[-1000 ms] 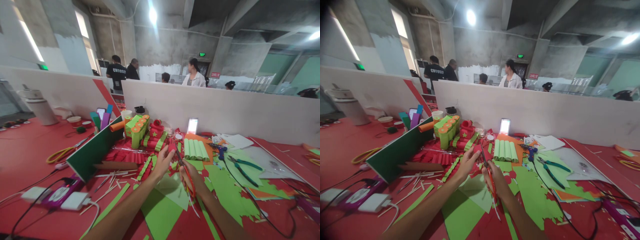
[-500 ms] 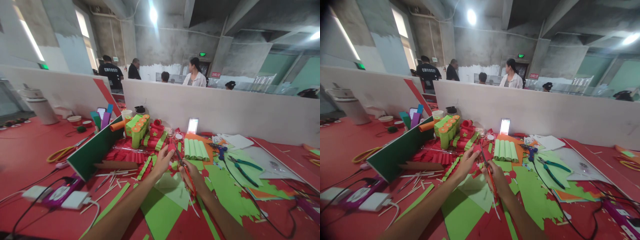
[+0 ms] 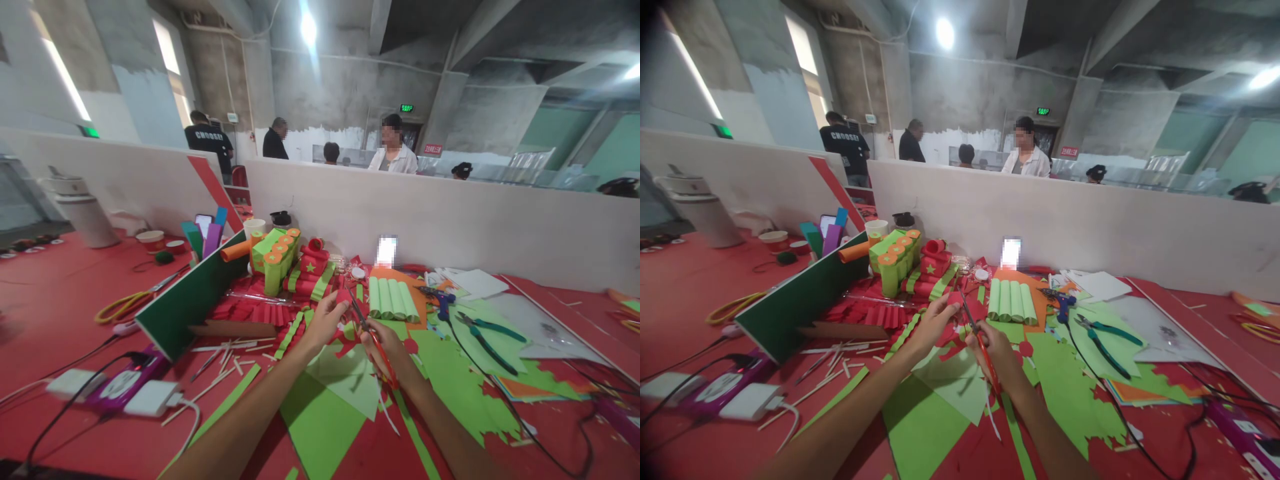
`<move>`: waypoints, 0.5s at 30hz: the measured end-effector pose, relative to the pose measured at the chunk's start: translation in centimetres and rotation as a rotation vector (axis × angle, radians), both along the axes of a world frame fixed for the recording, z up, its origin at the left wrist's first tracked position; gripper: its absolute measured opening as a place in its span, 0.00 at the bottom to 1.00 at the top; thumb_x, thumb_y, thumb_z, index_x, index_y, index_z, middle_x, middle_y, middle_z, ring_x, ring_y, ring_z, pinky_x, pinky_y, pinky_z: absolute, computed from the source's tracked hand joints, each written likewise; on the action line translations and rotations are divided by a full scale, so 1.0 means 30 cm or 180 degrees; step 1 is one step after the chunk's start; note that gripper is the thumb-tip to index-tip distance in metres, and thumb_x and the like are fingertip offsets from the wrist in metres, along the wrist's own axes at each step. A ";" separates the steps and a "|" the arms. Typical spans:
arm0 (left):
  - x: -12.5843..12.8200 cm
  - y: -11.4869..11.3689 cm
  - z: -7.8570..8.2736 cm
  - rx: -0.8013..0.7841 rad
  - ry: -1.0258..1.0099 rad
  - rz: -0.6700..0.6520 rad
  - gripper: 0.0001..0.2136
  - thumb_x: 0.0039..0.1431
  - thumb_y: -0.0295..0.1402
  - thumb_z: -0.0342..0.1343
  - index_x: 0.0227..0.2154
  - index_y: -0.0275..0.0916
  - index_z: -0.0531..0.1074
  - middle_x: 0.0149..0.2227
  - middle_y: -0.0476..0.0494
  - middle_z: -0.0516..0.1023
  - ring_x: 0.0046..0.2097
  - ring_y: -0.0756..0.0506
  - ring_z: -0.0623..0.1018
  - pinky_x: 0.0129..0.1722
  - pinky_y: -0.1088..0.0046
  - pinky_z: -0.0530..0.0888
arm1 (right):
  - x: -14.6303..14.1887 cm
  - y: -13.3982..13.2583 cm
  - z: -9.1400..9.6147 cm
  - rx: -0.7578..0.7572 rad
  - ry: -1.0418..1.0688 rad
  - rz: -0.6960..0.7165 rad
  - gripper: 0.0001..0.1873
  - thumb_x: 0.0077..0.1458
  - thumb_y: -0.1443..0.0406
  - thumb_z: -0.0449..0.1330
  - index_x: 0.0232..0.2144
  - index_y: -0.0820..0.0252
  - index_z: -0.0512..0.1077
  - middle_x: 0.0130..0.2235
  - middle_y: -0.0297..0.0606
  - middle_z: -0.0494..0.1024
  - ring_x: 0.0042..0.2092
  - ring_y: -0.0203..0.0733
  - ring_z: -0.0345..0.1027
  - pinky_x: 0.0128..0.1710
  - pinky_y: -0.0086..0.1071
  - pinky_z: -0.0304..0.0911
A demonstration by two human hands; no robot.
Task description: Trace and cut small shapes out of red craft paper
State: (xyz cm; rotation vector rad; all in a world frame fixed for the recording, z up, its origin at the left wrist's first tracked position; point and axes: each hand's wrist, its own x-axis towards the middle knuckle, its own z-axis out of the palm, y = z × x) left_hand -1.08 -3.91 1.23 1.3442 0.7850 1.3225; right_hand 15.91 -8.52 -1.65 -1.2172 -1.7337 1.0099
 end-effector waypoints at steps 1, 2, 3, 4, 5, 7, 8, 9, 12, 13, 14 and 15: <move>-0.001 0.001 -0.001 -0.0005 -0.0002 -0.0010 0.07 0.56 0.36 0.56 0.30 0.37 0.70 0.26 0.51 0.72 0.28 0.50 0.70 0.30 0.76 0.67 | 0.000 0.000 0.002 -0.0005 0.0020 0.0006 0.21 0.57 0.46 0.57 0.34 0.57 0.66 0.18 0.24 0.60 0.15 0.30 0.52 0.13 0.22 0.50; -0.001 0.003 -0.003 -0.0005 -0.0002 -0.0014 0.07 0.56 0.36 0.56 0.30 0.37 0.69 0.26 0.51 0.71 0.28 0.50 0.70 0.30 0.76 0.67 | 0.000 0.000 0.003 -0.0015 0.0040 0.0005 0.21 0.57 0.46 0.57 0.33 0.57 0.66 0.18 0.24 0.59 0.15 0.29 0.51 0.13 0.22 0.49; -0.002 0.006 -0.006 -0.0001 -0.0003 -0.0009 0.07 0.56 0.36 0.56 0.29 0.37 0.69 0.26 0.51 0.71 0.28 0.50 0.70 0.30 0.75 0.67 | -0.001 0.000 0.003 -0.0042 0.0058 0.0008 0.21 0.57 0.46 0.57 0.33 0.57 0.66 0.18 0.23 0.59 0.15 0.29 0.50 0.13 0.22 0.49; -0.003 0.009 -0.008 0.0000 0.0005 -0.0004 0.07 0.56 0.36 0.56 0.29 0.37 0.69 0.25 0.51 0.71 0.28 0.50 0.70 0.30 0.75 0.67 | -0.001 0.001 0.002 -0.0084 0.0074 0.0007 0.21 0.57 0.46 0.57 0.33 0.57 0.66 0.18 0.23 0.59 0.14 0.29 0.50 0.12 0.22 0.49; -0.004 0.012 -0.011 -0.0005 0.0022 0.0007 0.07 0.56 0.36 0.56 0.29 0.37 0.69 0.25 0.51 0.71 0.28 0.50 0.70 0.30 0.75 0.67 | 0.000 0.003 0.001 -0.0132 0.0088 -0.0004 0.21 0.57 0.46 0.57 0.34 0.57 0.66 0.18 0.23 0.59 0.14 0.29 0.50 0.12 0.22 0.49; -0.008 0.017 -0.015 -0.0023 0.0075 0.0014 0.07 0.55 0.36 0.55 0.29 0.37 0.70 0.25 0.51 0.71 0.29 0.49 0.71 0.30 0.75 0.66 | 0.004 0.008 -0.003 -0.0198 0.0068 -0.0032 0.22 0.57 0.45 0.56 0.34 0.57 0.67 0.19 0.24 0.60 0.15 0.30 0.51 0.12 0.23 0.50; -0.010 0.019 -0.016 -0.0028 0.0115 -0.0004 0.07 0.55 0.36 0.55 0.28 0.37 0.70 0.25 0.51 0.72 0.29 0.49 0.71 0.30 0.75 0.66 | 0.007 0.012 -0.004 -0.0203 0.0032 -0.0047 0.22 0.56 0.44 0.56 0.34 0.57 0.67 0.19 0.25 0.62 0.15 0.31 0.52 0.13 0.23 0.50; -0.012 0.020 -0.016 -0.0027 0.0166 -0.0034 0.07 0.55 0.36 0.55 0.28 0.37 0.70 0.25 0.51 0.72 0.29 0.49 0.71 0.30 0.75 0.66 | 0.011 0.015 -0.005 -0.0197 -0.0017 -0.0062 0.22 0.56 0.44 0.57 0.35 0.57 0.68 0.19 0.26 0.63 0.16 0.31 0.53 0.13 0.23 0.51; -0.016 0.018 -0.012 0.0001 0.0324 -0.0135 0.07 0.55 0.35 0.54 0.27 0.37 0.70 0.25 0.50 0.72 0.28 0.49 0.71 0.30 0.75 0.66 | 0.022 0.020 -0.003 -0.0219 -0.0147 -0.0006 0.24 0.55 0.44 0.58 0.37 0.57 0.69 0.20 0.28 0.66 0.17 0.33 0.55 0.14 0.24 0.51; -0.016 0.016 -0.010 0.0010 0.0358 -0.0156 0.07 0.55 0.35 0.54 0.26 0.37 0.70 0.24 0.50 0.72 0.28 0.49 0.71 0.30 0.75 0.65 | 0.025 0.018 0.000 -0.0238 -0.0164 0.0021 0.24 0.55 0.44 0.58 0.37 0.57 0.69 0.20 0.28 0.66 0.17 0.33 0.54 0.14 0.24 0.51; -0.016 0.015 -0.009 0.0017 0.0375 -0.0167 0.07 0.55 0.35 0.54 0.26 0.37 0.70 0.24 0.50 0.72 0.28 0.49 0.71 0.30 0.74 0.66 | 0.027 0.016 0.004 -0.0239 -0.0169 0.0037 0.24 0.55 0.44 0.58 0.38 0.57 0.69 0.20 0.29 0.66 0.17 0.33 0.54 0.15 0.24 0.51; -0.016 0.014 -0.008 0.0022 0.0381 -0.0167 0.07 0.55 0.35 0.54 0.26 0.37 0.70 0.24 0.50 0.72 0.28 0.49 0.71 0.30 0.74 0.66 | 0.027 0.012 0.007 -0.0223 -0.0163 0.0046 0.24 0.55 0.44 0.57 0.37 0.57 0.69 0.20 0.28 0.65 0.17 0.32 0.54 0.15 0.24 0.51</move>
